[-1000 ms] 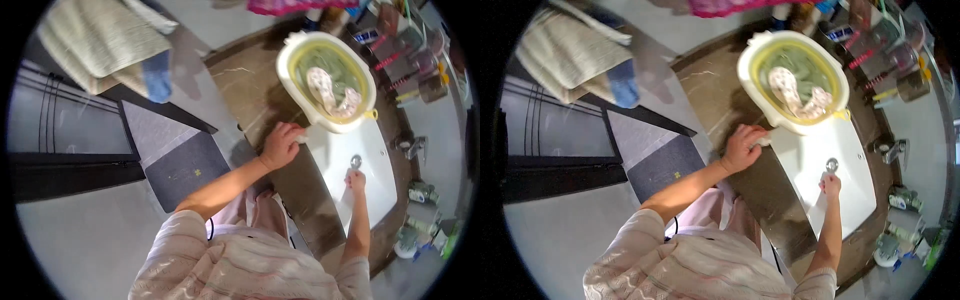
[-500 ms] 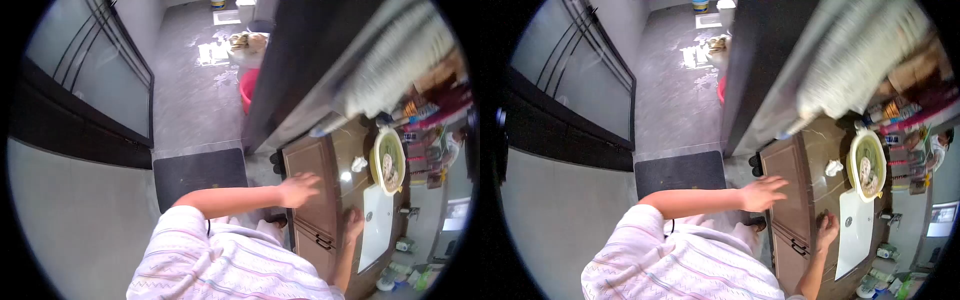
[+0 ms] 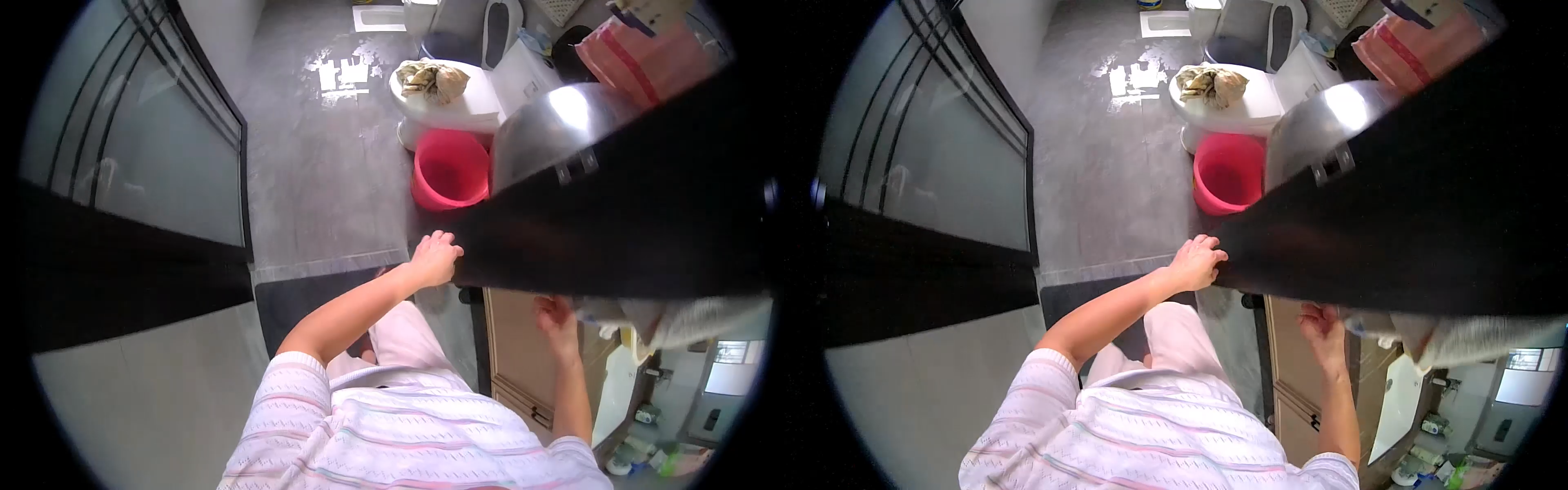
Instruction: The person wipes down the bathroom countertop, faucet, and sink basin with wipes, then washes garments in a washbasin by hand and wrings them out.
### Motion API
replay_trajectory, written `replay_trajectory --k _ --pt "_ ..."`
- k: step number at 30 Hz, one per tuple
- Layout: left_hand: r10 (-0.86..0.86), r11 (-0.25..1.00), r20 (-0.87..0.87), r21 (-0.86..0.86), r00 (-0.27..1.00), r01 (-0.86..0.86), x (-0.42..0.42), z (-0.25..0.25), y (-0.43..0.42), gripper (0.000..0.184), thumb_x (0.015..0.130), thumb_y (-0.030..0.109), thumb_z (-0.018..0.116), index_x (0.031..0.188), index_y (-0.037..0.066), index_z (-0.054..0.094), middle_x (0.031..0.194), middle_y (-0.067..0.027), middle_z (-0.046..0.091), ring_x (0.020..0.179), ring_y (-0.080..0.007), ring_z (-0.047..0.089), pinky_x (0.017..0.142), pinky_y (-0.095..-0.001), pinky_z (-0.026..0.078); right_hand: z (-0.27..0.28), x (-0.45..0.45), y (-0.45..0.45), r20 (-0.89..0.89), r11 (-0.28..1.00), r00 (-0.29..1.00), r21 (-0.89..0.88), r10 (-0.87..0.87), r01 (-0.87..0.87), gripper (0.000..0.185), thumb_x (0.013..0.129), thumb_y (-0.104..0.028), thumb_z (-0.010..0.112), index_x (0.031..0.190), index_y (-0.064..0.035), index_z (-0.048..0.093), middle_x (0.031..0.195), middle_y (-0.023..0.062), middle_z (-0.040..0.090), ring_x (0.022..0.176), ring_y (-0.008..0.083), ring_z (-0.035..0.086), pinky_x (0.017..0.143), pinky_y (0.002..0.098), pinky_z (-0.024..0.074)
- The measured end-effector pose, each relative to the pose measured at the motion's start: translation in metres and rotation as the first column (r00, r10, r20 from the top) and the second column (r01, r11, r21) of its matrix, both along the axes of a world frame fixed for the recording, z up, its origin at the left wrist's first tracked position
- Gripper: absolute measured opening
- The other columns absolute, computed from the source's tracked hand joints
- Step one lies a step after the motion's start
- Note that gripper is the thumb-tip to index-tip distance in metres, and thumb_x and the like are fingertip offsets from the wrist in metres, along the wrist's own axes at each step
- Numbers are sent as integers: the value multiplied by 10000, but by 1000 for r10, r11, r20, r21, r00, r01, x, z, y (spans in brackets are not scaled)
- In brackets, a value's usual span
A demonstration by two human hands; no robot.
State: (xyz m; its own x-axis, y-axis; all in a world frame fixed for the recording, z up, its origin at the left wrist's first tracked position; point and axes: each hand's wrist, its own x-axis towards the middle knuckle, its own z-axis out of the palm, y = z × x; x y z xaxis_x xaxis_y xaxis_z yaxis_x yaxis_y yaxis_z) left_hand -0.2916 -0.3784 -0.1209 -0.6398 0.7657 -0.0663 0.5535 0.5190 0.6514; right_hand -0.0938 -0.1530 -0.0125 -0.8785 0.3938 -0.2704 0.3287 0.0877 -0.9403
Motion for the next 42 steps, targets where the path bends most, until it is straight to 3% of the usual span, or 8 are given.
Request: replay_trajectory --k 9,10,12,14,17,19,32,42 --pt "118 958 104 -275 988 -86 -196 -53 -34 392 675 162 662 1065 183 632 1110 -109 547 1097 -300 472 917 -416 413 19 -7 -9 802 932 570 324 -179 -163 543 879 -383 532 1304 -58 438 1383 95 388 1259 252 359 1068 370 266" --pt "119 950 123 -302 985 -77 -213 -57 -28 399 674 160 663 1070 183 628 1109 -109 546 1096 -300 473 916 -416 413 24 -11 -16 752 950 582 275 -310 150 528 889 -379 516 1301 -57 441 1383 97 387 1260 257 357 1069 386 262" --pt "115 932 156 -359 981 -52 -252 -67 -13 412 671 157 663 1080 182 620 1108 -109 544 1093 -299 474 913 -417 415 29 -20 -32 557 432 391 -63 -733 900 504 902 -366 496 1291 -49 448 1381 101 389 1261 268 354 1072 419 250" --pt "68 923 116 -383 991 -19 -294 -79 9 447 675 158 662 1116 185 591 1108 -109 540 1108 -300 468 913 -423 413 28 -16 -44 453 19 281 -501 -846 865 481 890 -336 523 1260 -33 468 1346 107 420 1226 280 388 1056 452 270" --pt "-4 933 69 -358 998 29 -361 -89 49 430 713 121 597 1139 150 547 1154 -148 499 1133 -315 449 905 -427 406 24 -3 -58 368 511 643 -398 -672 762 424 855 -244 588 1197 -8 502 1231 114 501 1093 282 493 958 477 380" --pt "-24 939 12 -343 1000 27 -411 -92 81 442 711 116 601 1147 150 536 1159 -145 495 1128 -314 453 903 -429 407 23 -31 -71 602 707 487 191 -633 681 364 845 -149 597 1162 6 508 1133 109 548 967 264 565 834 459 492" --pt "-143 913 -140 -400 980 77 -559 -133 193 533 705 139 614 1216 128 462 1211 -150 454 1149 -316 432 883 -430 408 50 -78 -88 622 547 284 282 -730 788 265 814 -95 602 1059 8 598 1042 125 611 920 228 604 721 333 520" --pt "-142 863 -125 -502 982 61 -638 -169 262 1203 482 327 834 1425 245 93 1462 -110 197 1326 -399 191 898 -689 332 46 -81 -96 698 517 116 398 -707 758 268 812 -105 604 1056 4 595 1033 131 610 898 226 603 721 340 518"
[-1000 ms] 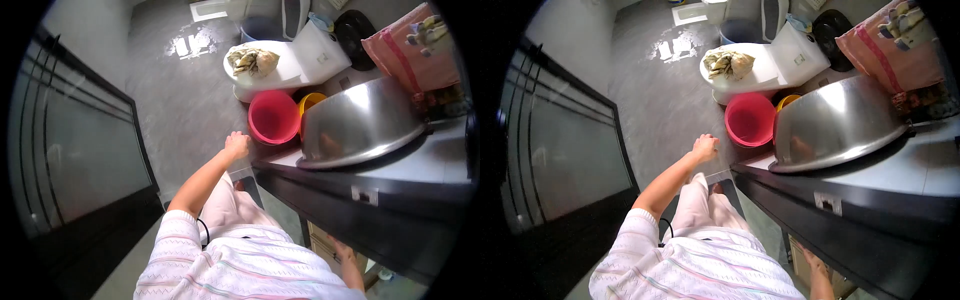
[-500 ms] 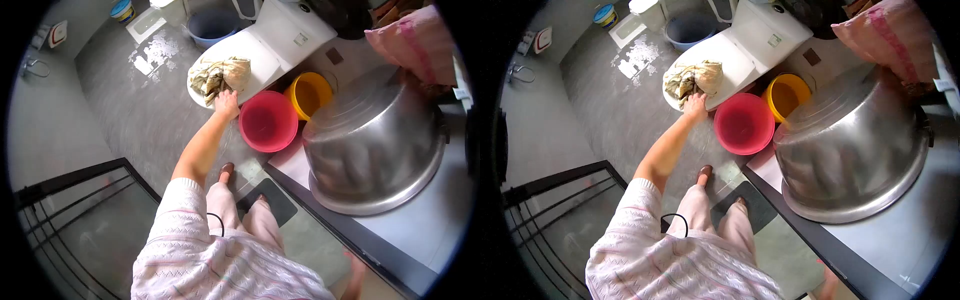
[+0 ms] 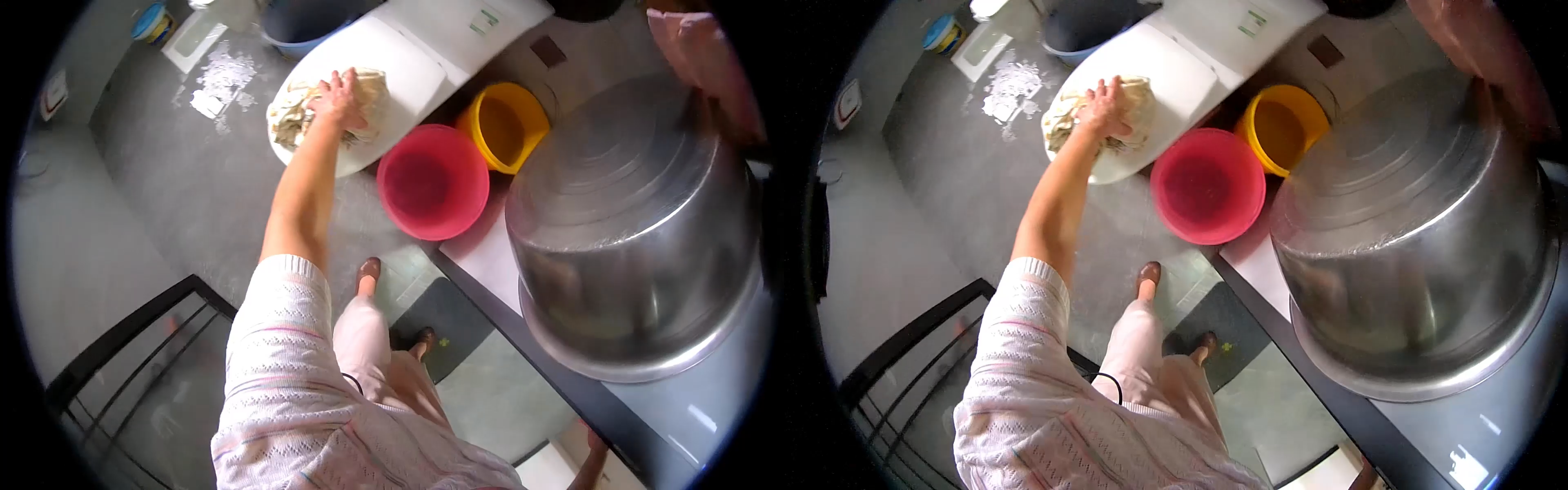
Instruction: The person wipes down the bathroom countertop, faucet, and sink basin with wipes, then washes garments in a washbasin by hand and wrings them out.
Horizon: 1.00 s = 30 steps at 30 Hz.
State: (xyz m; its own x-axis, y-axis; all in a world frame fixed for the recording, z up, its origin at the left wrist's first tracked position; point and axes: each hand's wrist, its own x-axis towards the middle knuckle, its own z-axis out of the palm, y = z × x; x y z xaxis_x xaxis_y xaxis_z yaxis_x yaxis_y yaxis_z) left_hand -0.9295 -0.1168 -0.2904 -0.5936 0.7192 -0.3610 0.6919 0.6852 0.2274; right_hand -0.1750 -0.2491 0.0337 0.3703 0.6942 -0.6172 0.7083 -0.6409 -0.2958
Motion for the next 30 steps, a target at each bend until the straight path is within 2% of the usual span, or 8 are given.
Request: replay_trajectory --k 7,12,16,20,21,23,25,30 --pt "-10 998 -55 -62 998 6 9 -3 0 1164 504 393 816 1426 209 129 1455 -113 207 1330 -368 199 921 -674 331 6 -6 0 62 999 998 -14 31 -31 270 810 -113 605 1054 2 593 1026 134 610 882 225 602 721 345 517" --pt "-41 936 -183 337 982 102 67 -9 -57 846 693 169 687 1407 162 232 1443 -147 241 1332 -341 211 997 -522 296 9 -4 -17 80 983 981 42 176 -180 271 809 -118 606 1053 0 592 1022 137 609 871 225 601 721 348 515" --pt "-306 949 -132 41 943 314 171 -46 -122 757 704 212 653 1364 97 301 1410 -181 277 1306 -368 247 1013 -522 276 -4 11 -20 165 910 909 98 384 -402 273 808 -122 606 1052 -1 590 1018 139 609 862 224 600 721 351 515" --pt "-695 609 204 -344 689 715 334 -65 -169 614 770 297 543 1314 50 401 1406 -218 300 1292 -378 308 994 -530 318 -32 25 13 120 873 865 -27 487 -487 367 792 -209 618 1103 -19 572 1065 141 608 940 218 579 842 352 459" --pt "-790 514 220 -272 572 814 380 -50 -179 540 772 327 548 1244 72 480 1298 -187 419 1199 -347 409 969 -485 358 -23 19 16 -152 947 935 37 321 -319 408 793 -240 618 1132 -20 559 1101 156 602 1007 220 549 908 360 418" --pt "-905 273 246 -291 348 917 481 -5 -185 510 750 376 592 1172 91 562 1188 -161 542 1107 -311 511 961 -412 392 -80 42 12 139 434 716 711 684 -553 373 788 -158 601 1117 10 551 969 168 634 878 233 605 795 350 479" --pt "-950 229 231 63 209 971 552 36 -191 430 710 325 615 1105 156 622 1162 -127 578 1064 -317 551 872 -420 463 -58 31 17 -317 784 768 506 557 -360 473 736 -94 556 1197 -1 507 837 170 638 759 257 635 688 355 491" --pt "-962 156 250 165 112 974 704 141 -167 484 724 329 616 1169 142 581 1206 -163 538 1149 -293 485 960 -392 399 -54 47 14 -673 900 600 350 433 -258 569 726 -88 548 1284 -175 487 854 53 628 714 133 605 606 268 491"
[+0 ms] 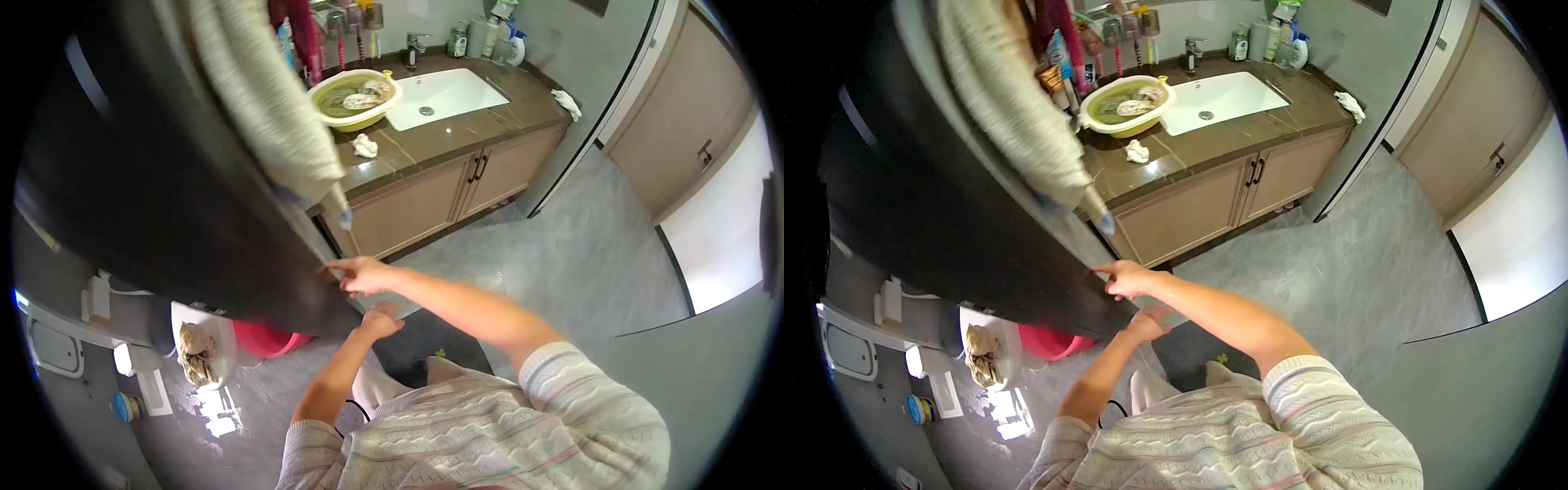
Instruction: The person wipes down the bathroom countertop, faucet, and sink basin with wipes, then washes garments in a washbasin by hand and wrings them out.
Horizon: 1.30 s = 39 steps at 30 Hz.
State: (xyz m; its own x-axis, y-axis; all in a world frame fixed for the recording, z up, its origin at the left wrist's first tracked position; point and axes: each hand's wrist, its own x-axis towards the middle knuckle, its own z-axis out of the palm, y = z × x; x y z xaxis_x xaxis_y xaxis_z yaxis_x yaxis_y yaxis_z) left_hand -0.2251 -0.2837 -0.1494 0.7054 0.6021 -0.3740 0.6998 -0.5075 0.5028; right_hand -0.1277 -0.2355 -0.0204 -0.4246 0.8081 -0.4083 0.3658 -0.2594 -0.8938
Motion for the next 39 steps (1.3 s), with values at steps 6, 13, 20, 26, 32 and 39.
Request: replay_trajectory --k 6,13,20,26,32,39 --pt "112 994 66 -8 992 -111 61 25 43 504 737 327 614 1194 124 558 1260 -178 498 1203 -320 434 1028 -366 328 -20 68 37 47 934 996 344 80 -92 499 731 -72 558 1229 -93 525 902 78 638 828 149 605 756 283 485" --pt "230 960 422 47 877 -275 139 71 159 379 743 233 661 1067 46 602 1004 -142 609 876 -273 600 764 -341 475 -8 239 124 -38 948 957 133 -288 291 246 850 -110 535 1078 -43 600 888 70 656 698 122 642 548 244 500" --pt "207 810 831 150 516 -567 194 181 283 238 746 81 635 981 42 634 985 -105 622 904 -226 600 802 -305 470 39 397 225 -97 839 846 114 -524 532 211 856 -65 483 1035 -20 584 841 25 628 655 81 599 525 212 449" --pt "546 348 736 234 400 -908 148 170 388 292 713 123 633 1000 73 644 1087 -120 583 1018 -284 556 894 -332 426 -1 469 342 83 872 872 142 -482 468 215 837 -70 479 1006 -9 597 812 42 622 636 105 594 488 233 438" --pt "751 131 547 426 370 -895 119 147 425 478 704 123 630 1171 62 550 1150 -181 560 1079 -310 532 916 -361 409 -25 459 418 8 936 944 -131 -329 327 288 862 -168 514 1077 20 554 867 88 621 686 145 618 504 273 491" --pt "843 62 534 13 60 -998 98 131 462 589 711 143 627 1267 38 461 1132 -166 593 1031 -273 582 887 -345 431 20 342 461 -244 976 967 -218 -75 21 572 847 -438 573 1178 20 482 1029 147 594 836 223 628 569 354 550"
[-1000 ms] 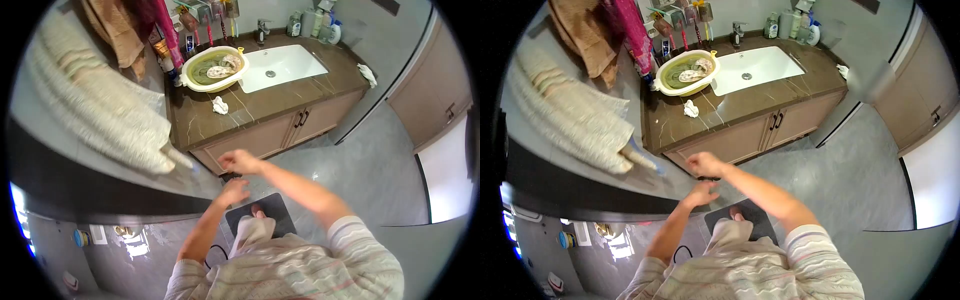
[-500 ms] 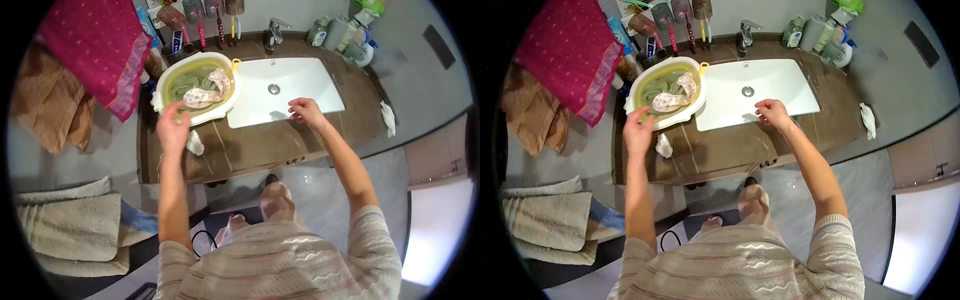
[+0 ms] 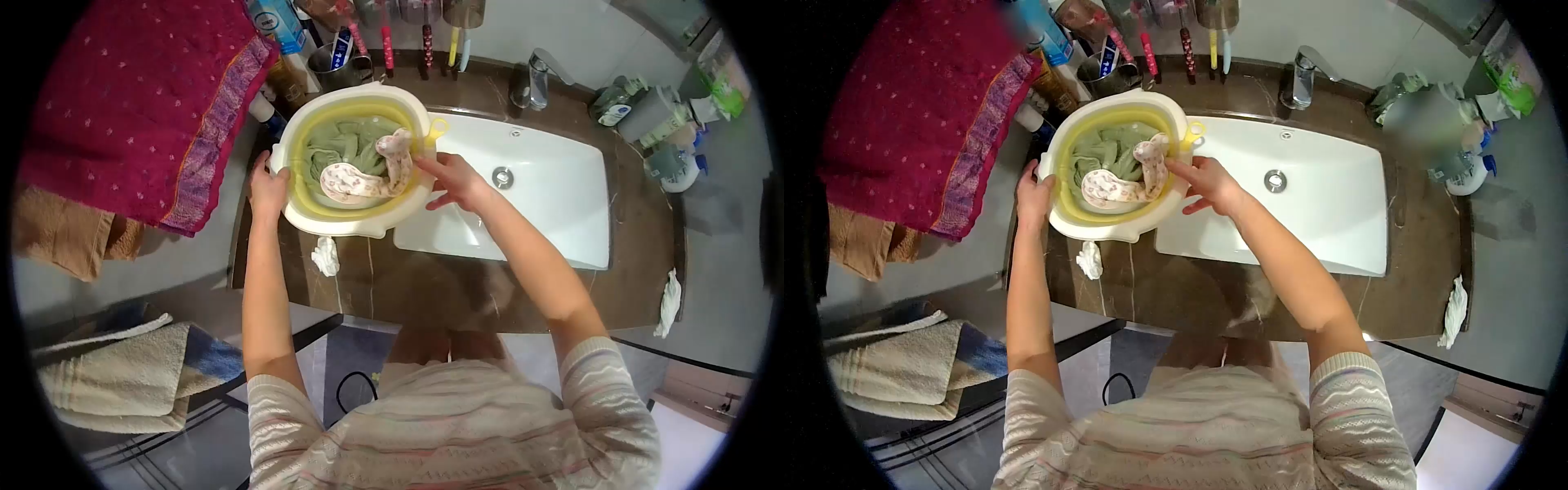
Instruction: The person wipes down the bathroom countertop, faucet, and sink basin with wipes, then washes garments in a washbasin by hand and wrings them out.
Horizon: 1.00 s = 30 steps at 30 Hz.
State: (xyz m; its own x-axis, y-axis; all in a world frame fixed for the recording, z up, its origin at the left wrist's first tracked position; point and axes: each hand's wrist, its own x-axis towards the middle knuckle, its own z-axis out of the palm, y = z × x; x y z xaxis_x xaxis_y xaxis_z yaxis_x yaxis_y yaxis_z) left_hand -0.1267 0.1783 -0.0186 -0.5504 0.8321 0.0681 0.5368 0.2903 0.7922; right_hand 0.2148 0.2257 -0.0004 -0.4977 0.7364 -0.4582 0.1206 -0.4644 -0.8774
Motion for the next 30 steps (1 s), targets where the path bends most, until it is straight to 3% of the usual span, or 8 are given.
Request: replay_trajectory --k 5,8,9,11,13,15,24,30 --pt "-10 1000 -145 -30 989 5 0 1 0 609 708 224 631 1261 37 460 1133 -177 587 1024 -310 580 880 -359 438 -1 -7 7 46 996 999 -83 -22 26 634 802 -433 626 1210 12 433 1075 161 573 890 248 617 623 405 557" --pt "-58 998 -66 -41 996 56 -10 -6 10 590 701 208 639 1236 22 475 1110 -175 598 992 -285 596 864 -345 446 -10 -14 11 37 992 998 -117 -52 56 665 783 -384 652 1238 19 383 1086 169 567 916 266 610 644 440 551" --pt "-87 996 112 24 990 85 -5 -4 13 573 685 172 654 1204 -4 487 1081 -182 601 957 -253 601 844 -321 452 -13 -15 9 43 988 995 -123 -93 98 657 778 -351 653 1243 20 374 1079 168 568 913 266 610 653 438 550" --pt "-36 999 120 22 992 33 -13 -9 21 559 673 119 661 1182 -36 488 1052 -177 600 908 -239 601 814 -311 461 -17 -26 8 49 974 981 -126 -185 190 647 768 -285 657 1253 21 356 1064 167 569 907 265 611 671 435 549" --pt "-48 998 529 52 847 24 -14 -7 25 518 693 68 635 1168 -65 476 1024 -176 600 856 -244 606 765 -324 478 -29 -24 11 -51 972 983 -165 -177 167 595 749 -208 651 1227 29 387 1035 153 572 880 259 613 673 422 545" --pt "-61 998 622 44 781 42 -13 -3 25 444 732 -16 585 1162 -52 480 979 -180 608 798 -254 622 696 -343 514 -32 -24 13 -125 967 973 -188 -196 171 539 735 -137 635 1199 31 419 1009 141 571 848 253 613 668 405 541" --pt "-129 983 548 182 826 33 64 30 28 378 680 -73 608 1051 -88 539 910 -137 635 744 -179 622 682 -275 495 -22 36 -5 -203 897 895 -292 -398 332 460 678 59 586 1124 23 478 927 115 561 767 215 597 642 353 536" --pt "-190 981 576 147 795 128 150 7 37 383 679 -32 668 1039 -77 546 895 -126 640 729 -172 616 665 -285 497 -1 130 -12 -135 902 906 -227 -402 367 527 660 93 545 1176 90 435 1036 171 568 888 274 614 802 383 531"
